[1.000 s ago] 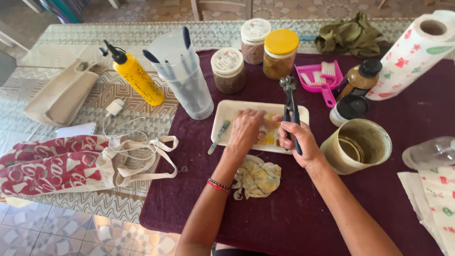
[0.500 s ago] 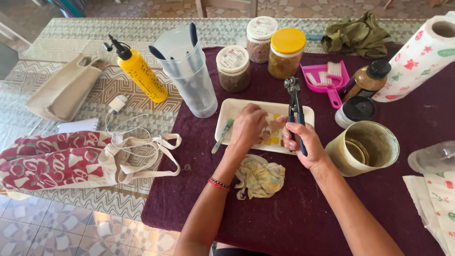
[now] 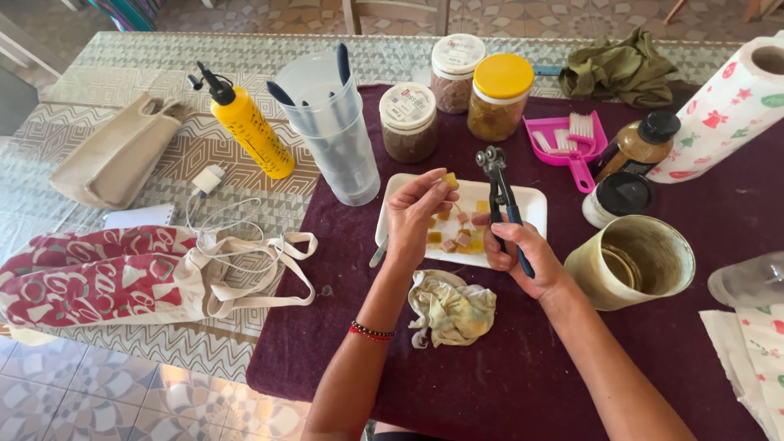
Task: Cutting small yellow tiles into smaller pieces using tile nippers over a tray and then cleaning the area.
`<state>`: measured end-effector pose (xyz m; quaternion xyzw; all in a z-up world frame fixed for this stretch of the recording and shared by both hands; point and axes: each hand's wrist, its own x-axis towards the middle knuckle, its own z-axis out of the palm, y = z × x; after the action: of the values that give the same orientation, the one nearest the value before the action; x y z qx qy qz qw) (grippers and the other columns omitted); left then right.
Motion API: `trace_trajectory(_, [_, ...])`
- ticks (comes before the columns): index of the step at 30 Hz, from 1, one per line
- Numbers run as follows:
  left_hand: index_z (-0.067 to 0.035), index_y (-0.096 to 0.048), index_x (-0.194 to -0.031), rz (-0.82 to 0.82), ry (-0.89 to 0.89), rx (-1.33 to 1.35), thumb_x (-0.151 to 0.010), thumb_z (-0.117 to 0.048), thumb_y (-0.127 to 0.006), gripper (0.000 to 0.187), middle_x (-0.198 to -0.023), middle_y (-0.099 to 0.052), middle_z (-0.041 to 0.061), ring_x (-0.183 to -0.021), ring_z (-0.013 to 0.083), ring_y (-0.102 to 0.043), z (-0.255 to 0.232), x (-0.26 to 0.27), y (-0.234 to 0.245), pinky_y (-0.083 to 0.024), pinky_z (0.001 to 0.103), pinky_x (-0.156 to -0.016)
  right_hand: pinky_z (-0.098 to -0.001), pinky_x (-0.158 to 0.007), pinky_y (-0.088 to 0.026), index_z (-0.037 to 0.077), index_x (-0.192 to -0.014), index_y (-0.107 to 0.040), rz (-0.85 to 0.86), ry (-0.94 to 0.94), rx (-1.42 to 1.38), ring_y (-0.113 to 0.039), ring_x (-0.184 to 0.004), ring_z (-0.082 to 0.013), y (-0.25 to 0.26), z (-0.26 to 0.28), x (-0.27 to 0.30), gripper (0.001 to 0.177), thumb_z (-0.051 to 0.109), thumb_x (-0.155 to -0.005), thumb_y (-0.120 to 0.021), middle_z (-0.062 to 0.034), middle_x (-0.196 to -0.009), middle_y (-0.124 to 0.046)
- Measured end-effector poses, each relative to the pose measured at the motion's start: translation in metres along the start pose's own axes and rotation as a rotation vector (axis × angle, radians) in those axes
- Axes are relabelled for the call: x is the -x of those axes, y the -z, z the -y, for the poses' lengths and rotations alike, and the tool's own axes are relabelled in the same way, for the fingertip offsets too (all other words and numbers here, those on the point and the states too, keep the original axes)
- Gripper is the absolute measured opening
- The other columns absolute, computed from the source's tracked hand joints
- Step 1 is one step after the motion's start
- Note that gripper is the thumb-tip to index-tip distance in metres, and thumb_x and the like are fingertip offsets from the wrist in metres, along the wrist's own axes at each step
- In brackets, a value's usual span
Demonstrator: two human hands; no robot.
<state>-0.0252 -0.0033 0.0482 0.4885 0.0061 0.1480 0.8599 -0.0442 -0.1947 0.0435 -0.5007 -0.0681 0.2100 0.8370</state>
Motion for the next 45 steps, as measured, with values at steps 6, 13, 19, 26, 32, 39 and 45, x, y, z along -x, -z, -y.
trace_trajectory(6, [0.007, -0.069, -0.121, 0.007, 0.002, 0.060, -0.093, 0.002, -0.071, 0.029, -0.100, -0.075, 0.030, -0.087, 0.0315, -0.078, -0.008, 0.002, -0.002, -0.066, 0.031, -0.075, -0.0224, -0.045, -0.040, -0.007, -0.124, -0.057, 0.026, 0.014, -0.025, -0.045, -0.049, -0.0090, 0.004, -0.006, -0.004, 0.040, 0.020, -0.095, -0.058, -0.0078, -0.071, -0.047])
trace_trajectory(13, [0.008, -0.067, -0.122, 0.038, -0.009, 0.079, -0.093, 0.003, -0.071, 0.030, -0.100, -0.074, 0.031, -0.087, 0.0327, -0.077, -0.014, 0.005, -0.007, -0.066, 0.030, -0.075, -0.0227, -0.046, -0.039, -0.008, -0.126, -0.056, 0.051, 0.003, -0.050, -0.045, -0.050, -0.0091, 0.011, -0.010, -0.005, 0.040, 0.019, -0.096, -0.057, -0.0075, -0.071, -0.046])
trace_trajectory(19, [0.009, -0.068, -0.122, 0.052, -0.040, 0.088, -0.091, 0.005, -0.073, 0.032, -0.101, -0.073, 0.032, -0.087, 0.0331, -0.077, -0.011, 0.003, -0.006, -0.066, 0.031, -0.075, -0.0226, -0.046, -0.038, -0.009, -0.127, -0.056, 0.076, 0.013, -0.050, -0.045, -0.050, -0.0090, 0.011, -0.009, -0.006, 0.041, 0.018, -0.096, -0.056, -0.0071, -0.071, -0.046])
trace_trajectory(26, [0.004, -0.063, -0.132, 0.092, -0.165, -0.061, -0.086, 0.007, -0.077, 0.047, -0.100, -0.074, 0.029, -0.085, 0.0306, -0.077, -0.020, 0.010, -0.012, -0.066, 0.032, -0.076, -0.0239, -0.045, -0.038, -0.007, -0.125, -0.059, 0.055, -0.017, -0.068, -0.044, -0.049, -0.0103, 0.009, -0.009, -0.006, 0.037, 0.017, -0.096, -0.056, -0.0077, -0.070, -0.045])
trace_trajectory(32, [0.001, -0.039, -0.152, 0.117, -0.221, -0.086, -0.087, 0.006, -0.076, 0.075, -0.097, -0.076, 0.024, -0.086, 0.0253, -0.076, -0.024, 0.013, -0.012, -0.064, 0.029, -0.077, -0.0236, -0.045, -0.037, -0.006, -0.122, -0.060, 0.044, -0.031, -0.046, -0.044, -0.049, -0.0103, 0.007, -0.006, -0.005, 0.036, 0.018, -0.096, -0.056, -0.0074, -0.069, -0.045])
trace_trajectory(39, [-0.006, -0.078, -0.108, -0.012, -0.307, -0.568, -0.083, -0.004, -0.081, 0.025, -0.080, -0.078, 0.013, -0.067, 0.0194, -0.078, -0.027, 0.005, -0.006, -0.063, 0.026, -0.060, -0.0246, -0.042, -0.036, -0.006, -0.100, -0.065, -0.011, 0.047, 0.034, -0.040, -0.044, -0.0099, 0.050, -0.037, -0.023, 0.028, 0.021, -0.095, -0.058, -0.0058, -0.058, -0.043])
trace_trajectory(45, [-0.026, -0.073, -0.109, 0.138, -0.369, -1.475, -0.083, -0.022, -0.073, 0.026, -0.114, -0.067, -0.005, -0.103, 0.0212, -0.068, 0.029, -0.006, 0.024, -0.061, 0.038, -0.080, -0.0241, -0.043, -0.036, -0.005, -0.119, -0.061, -0.198, 0.126, 0.182, -0.040, -0.045, -0.0107, 0.028, -0.005, -0.013, 0.037, 0.021, -0.093, -0.064, -0.0079, -0.062, -0.044])
